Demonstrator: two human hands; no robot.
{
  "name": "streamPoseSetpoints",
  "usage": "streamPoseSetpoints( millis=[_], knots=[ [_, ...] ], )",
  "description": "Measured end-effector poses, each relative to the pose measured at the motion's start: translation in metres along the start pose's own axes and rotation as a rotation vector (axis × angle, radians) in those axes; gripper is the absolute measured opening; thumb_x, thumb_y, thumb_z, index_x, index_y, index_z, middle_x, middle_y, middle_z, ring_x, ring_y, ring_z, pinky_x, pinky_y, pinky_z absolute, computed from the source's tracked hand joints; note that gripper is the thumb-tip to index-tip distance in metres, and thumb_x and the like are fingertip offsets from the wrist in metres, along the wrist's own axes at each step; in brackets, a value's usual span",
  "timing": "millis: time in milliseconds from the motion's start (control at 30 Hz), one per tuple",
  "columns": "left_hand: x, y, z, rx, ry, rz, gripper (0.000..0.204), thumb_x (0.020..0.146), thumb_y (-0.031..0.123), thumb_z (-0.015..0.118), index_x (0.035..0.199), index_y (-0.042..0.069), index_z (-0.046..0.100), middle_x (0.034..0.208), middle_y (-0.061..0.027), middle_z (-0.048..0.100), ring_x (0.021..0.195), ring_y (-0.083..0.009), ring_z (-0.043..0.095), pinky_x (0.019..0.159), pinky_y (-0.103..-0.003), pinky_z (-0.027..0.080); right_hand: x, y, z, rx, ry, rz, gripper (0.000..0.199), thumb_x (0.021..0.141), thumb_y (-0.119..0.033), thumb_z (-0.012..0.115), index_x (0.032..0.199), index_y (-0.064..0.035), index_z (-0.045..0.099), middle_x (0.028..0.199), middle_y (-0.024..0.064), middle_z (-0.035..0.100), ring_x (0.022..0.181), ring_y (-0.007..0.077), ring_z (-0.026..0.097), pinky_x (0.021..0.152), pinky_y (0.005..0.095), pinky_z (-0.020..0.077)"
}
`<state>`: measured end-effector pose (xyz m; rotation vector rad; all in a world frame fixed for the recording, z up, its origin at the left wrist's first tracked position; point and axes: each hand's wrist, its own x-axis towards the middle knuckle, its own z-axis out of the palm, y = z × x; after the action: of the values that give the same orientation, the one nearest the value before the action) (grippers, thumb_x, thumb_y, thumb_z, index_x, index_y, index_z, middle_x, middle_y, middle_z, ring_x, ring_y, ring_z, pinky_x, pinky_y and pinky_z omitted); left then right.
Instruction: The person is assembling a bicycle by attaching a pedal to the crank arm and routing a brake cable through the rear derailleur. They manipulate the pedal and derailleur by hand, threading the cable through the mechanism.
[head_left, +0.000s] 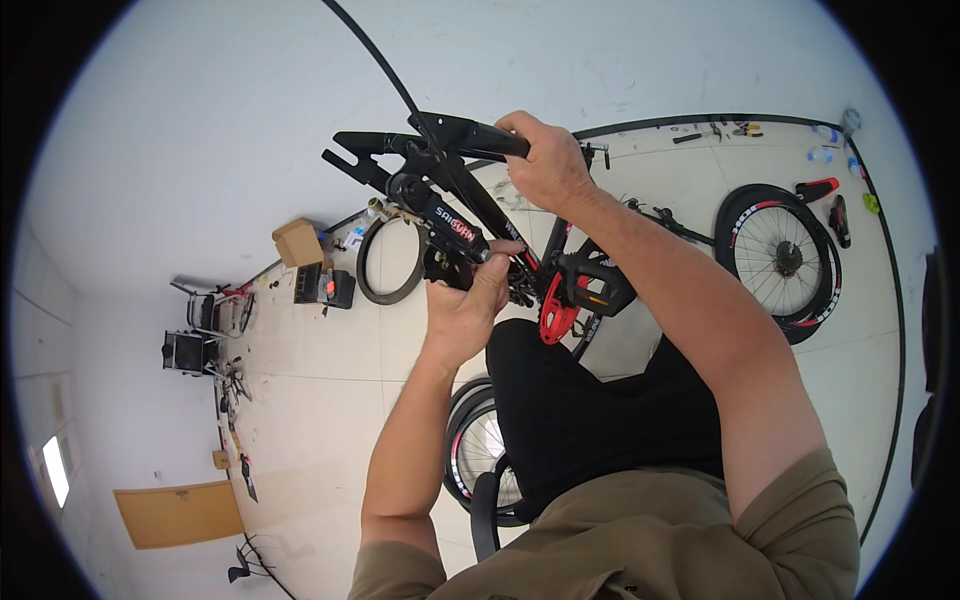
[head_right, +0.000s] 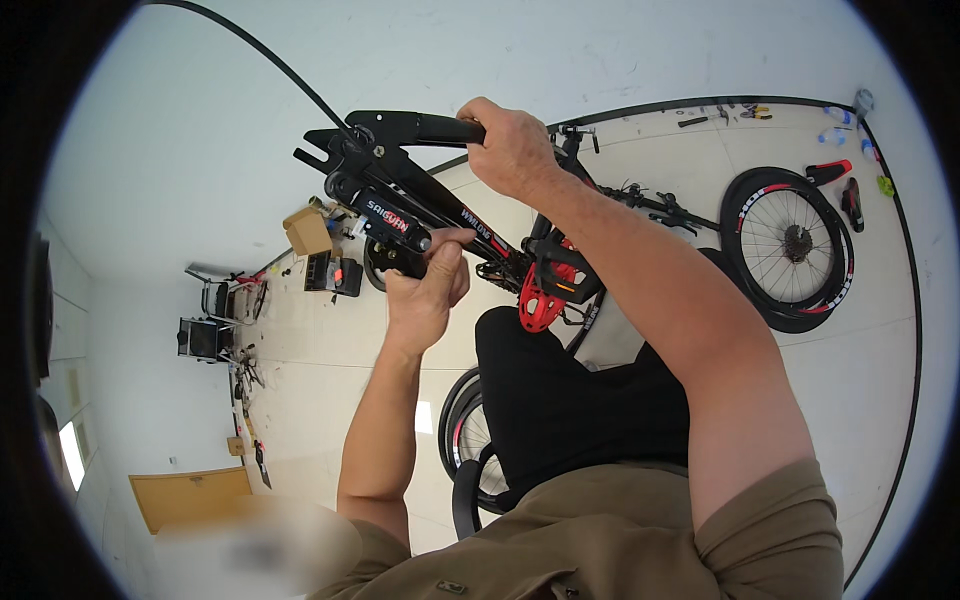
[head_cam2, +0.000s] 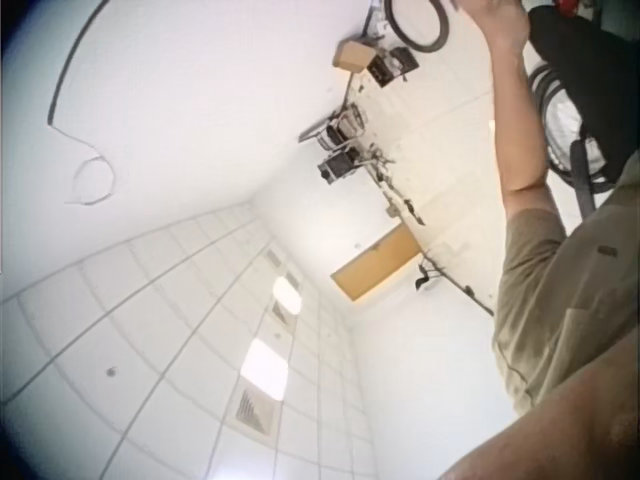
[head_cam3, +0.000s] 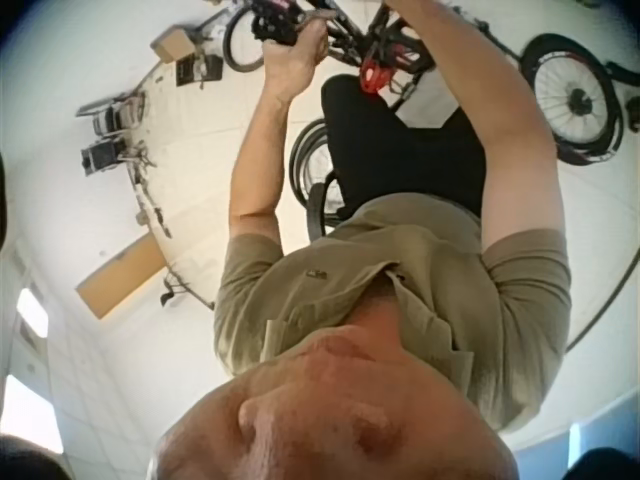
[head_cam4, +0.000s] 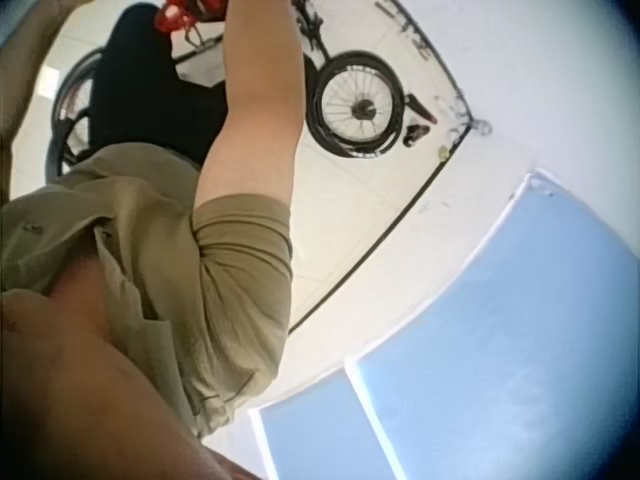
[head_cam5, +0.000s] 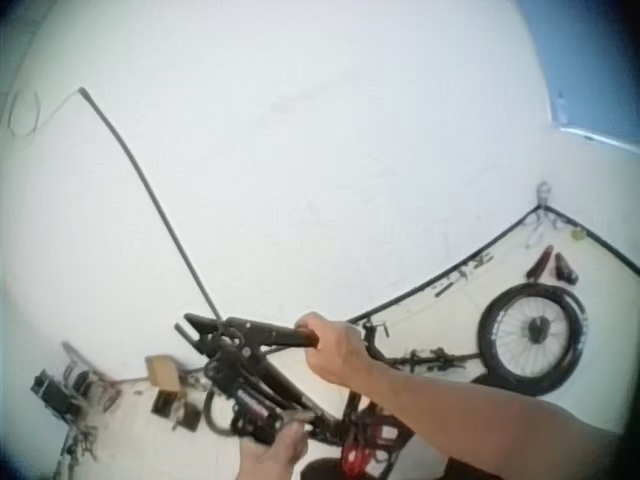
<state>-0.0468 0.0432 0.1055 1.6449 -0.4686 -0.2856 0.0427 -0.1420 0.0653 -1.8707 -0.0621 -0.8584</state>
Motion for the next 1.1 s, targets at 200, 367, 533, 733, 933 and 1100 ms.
streamPoseSetpoints(
  millis=[200,367,533,733,933,1100],
  knots=[
    [0.003,-0.019,0.025,-0.035,0.088,0.153,0.026,0.105,0.017,0.056,0.111,-0.008,0.064,0.058,0.0017,0.045,0.049,-0.0074,0.039,0.048,-0.025,0.033,-0.002,0.002,-0.009,0.044,0.023,-0.037,0.021,0.081,-0.003,0.062,0.100,-0.0093,0.066,0.074,0.0152,0.068,0.070,0.0374,0.068,0.066,0.0440,0.0531],
    [-0.004,-0.024,0.043,-0.088,0.113,0.118,0.024,0.105,0.015,0.057,0.111,-0.006,0.065,0.059,0.0028,0.046,0.051,-0.0064,0.040,0.050,-0.025,0.033,-0.008,0.005,-0.026,0.080,-0.015,-0.044,0.020,0.081,0.002,0.061,0.099,-0.0046,0.064,0.070,0.0161,0.065,0.064,0.0351,0.066,0.060,0.0367,0.0511],
    [-0.008,-0.032,0.049,0.002,0.102,0.203,0.025,0.104,0.018,0.059,0.113,-0.003,0.068,0.070,0.0043,0.054,0.060,-0.0049,0.046,0.054,-0.022,0.037,-0.012,0.006,-0.035,0.075,0.010,-0.098,0.013,0.086,0.002,0.060,0.098,-0.0023,0.063,0.069,0.0151,0.063,0.060,0.0274,0.066,0.059,0.0330,0.0504],
    [-0.006,-0.011,0.043,0.117,0.065,0.184,0.015,0.099,0.013,0.063,0.099,-0.002,0.066,0.066,-0.0079,0.059,0.060,-0.0154,0.049,0.058,-0.033,0.044,-0.011,0.018,-0.046,0.236,-0.166,0.196,0.021,0.096,-0.009,0.056,0.113,0.0010,0.064,0.088,-0.0009,0.057,0.073,0.0079,0.056,0.064,0.0229,0.0479],
    [-0.010,-0.007,0.044,-0.009,0.057,0.137,0.019,0.099,0.017,0.064,0.105,-0.001,0.068,0.062,-0.0073,0.053,0.057,-0.0152,0.044,0.057,-0.033,0.041,0.001,-0.043,-0.053,0.250,-0.119,-0.060,0.025,0.093,0.005,0.063,0.118,0.0033,0.062,0.070,-0.0041,0.053,0.061,0.0057,0.051,0.059,0.0220,0.0448],
    [-0.012,-0.007,0.047,-0.040,-0.013,0.114,0.023,0.099,0.021,0.063,0.105,0.000,0.070,0.059,-0.0059,0.048,0.055,-0.0157,0.039,0.055,-0.034,0.036,0.010,-0.044,-0.053,0.137,-0.098,0.056,0.007,0.097,-0.007,0.067,0.102,-0.0039,0.070,0.074,-0.0077,0.055,0.063,0.0029,0.045,0.056,0.0213,0.0361]
  ],
)
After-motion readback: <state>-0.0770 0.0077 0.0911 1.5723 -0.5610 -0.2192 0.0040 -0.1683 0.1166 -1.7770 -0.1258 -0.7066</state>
